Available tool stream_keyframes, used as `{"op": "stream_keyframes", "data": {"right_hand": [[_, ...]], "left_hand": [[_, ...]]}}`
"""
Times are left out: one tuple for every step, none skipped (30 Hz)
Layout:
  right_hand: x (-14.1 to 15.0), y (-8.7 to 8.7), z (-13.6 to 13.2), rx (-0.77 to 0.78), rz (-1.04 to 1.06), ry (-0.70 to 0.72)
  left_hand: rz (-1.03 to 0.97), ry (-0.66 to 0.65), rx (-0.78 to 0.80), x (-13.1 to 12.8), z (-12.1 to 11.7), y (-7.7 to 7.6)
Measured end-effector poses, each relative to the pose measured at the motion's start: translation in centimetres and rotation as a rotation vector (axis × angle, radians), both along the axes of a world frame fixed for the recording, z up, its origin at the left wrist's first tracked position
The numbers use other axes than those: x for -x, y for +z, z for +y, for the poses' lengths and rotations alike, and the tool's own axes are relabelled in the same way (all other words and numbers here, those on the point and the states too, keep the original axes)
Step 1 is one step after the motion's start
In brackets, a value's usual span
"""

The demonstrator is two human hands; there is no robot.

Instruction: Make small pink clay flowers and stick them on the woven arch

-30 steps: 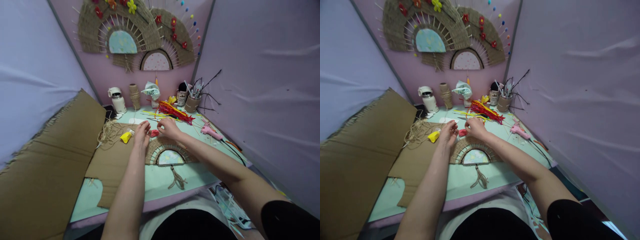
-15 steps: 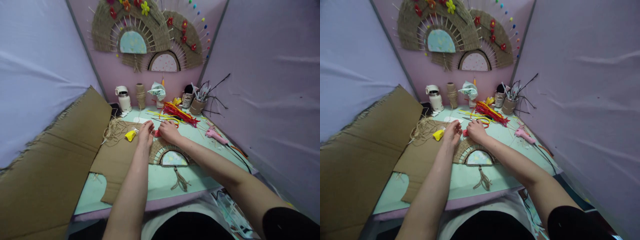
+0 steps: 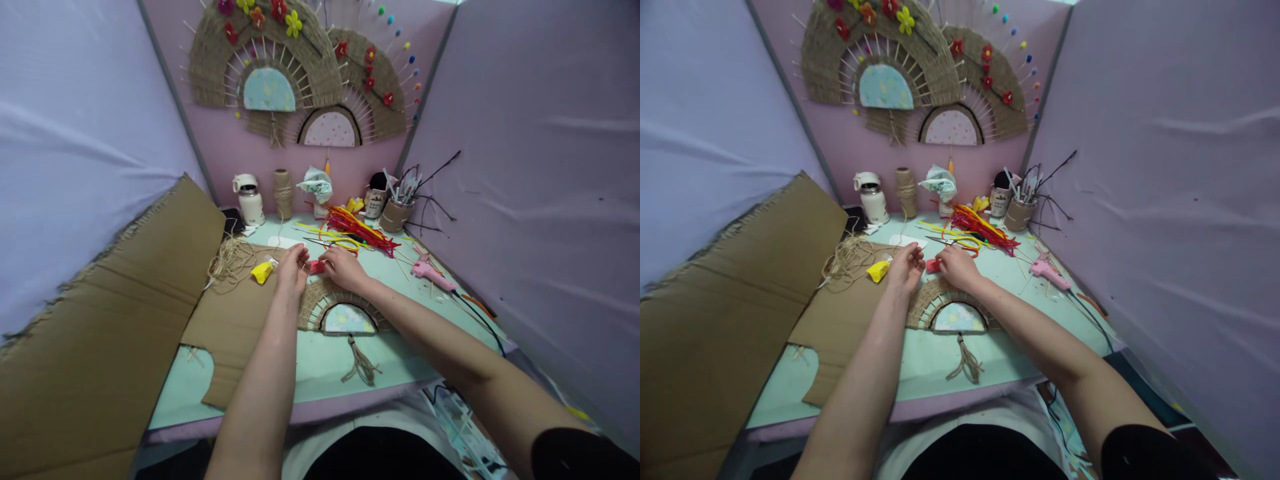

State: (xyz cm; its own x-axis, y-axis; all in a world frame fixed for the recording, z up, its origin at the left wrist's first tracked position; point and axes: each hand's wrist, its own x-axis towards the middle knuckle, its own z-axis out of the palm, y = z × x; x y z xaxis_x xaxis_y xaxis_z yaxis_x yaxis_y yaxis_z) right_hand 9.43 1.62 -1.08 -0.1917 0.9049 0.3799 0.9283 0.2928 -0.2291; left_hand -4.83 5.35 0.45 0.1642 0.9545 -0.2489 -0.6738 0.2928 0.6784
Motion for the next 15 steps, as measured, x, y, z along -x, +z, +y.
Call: {"op": "stream_keyframes", "data": {"right_hand": [[-0.04,-0.15,0.11,0.001,0.044,-0.003],[-0.08,-0.31,0.23,0.006,0.084,-0.011],[-0.14,-0.47,0.33,0.014,0.116,-0.021],[-0.2,-0.61,0.41,0.023,0.137,-0.03],[-0.28,-0.73,0.46,0.031,0.147,-0.036],[-0.35,-0.82,0.48,0.036,0.146,-0.035],[-0.42,-0.88,0.48,0.033,0.139,-0.03],[-0.49,-0.91,0.45,0.021,0.134,-0.026],[-0.54,-0.9,0.4,0.003,0.134,-0.025],[-0.58,-0.87,0.35,-0.014,0.141,-0.028],[-0.61,-0.82,0.29,-0.027,0.156,-0.032],[-0.63,-0.78,0.25,-0.032,0.175,-0.034],[-0.65,-0.73,0.21,-0.03,0.193,-0.035],[-0.66,-0.71,0.17,-0.021,0.208,-0.033],[-0.67,-0.7,0.15,-0.011,0.218,-0.029]], "left_hand": [[0.0,0.003,0.007,0.01,0.02,0.01],[0.0,0.005,0.015,0.02,0.04,0.01],[0.0,0.004,0.023,0.02,0.05,0.01],[0.0,0.0,0.029,0.01,0.07,0.02],[0.001,-0.003,0.036,0.0,0.07,0.02],[0.003,-0.006,0.044,-0.02,0.07,0.02],[0.006,-0.008,0.052,-0.05,0.07,0.02],[0.009,-0.01,0.06,-0.07,0.06,0.01],[0.011,-0.01,0.065,-0.09,0.05,0.0],[0.012,-0.011,0.068,-0.1,0.04,-0.02],[0.01,-0.013,0.069,-0.11,0.04,-0.05],[0.008,-0.014,0.068,-0.11,0.04,-0.08],[0.006,-0.014,0.067,-0.1,0.04,-0.11],[0.005,-0.013,0.065,-0.1,0.04,-0.14],[0.004,-0.013,0.065,-0.09,0.04,-0.15]]}}
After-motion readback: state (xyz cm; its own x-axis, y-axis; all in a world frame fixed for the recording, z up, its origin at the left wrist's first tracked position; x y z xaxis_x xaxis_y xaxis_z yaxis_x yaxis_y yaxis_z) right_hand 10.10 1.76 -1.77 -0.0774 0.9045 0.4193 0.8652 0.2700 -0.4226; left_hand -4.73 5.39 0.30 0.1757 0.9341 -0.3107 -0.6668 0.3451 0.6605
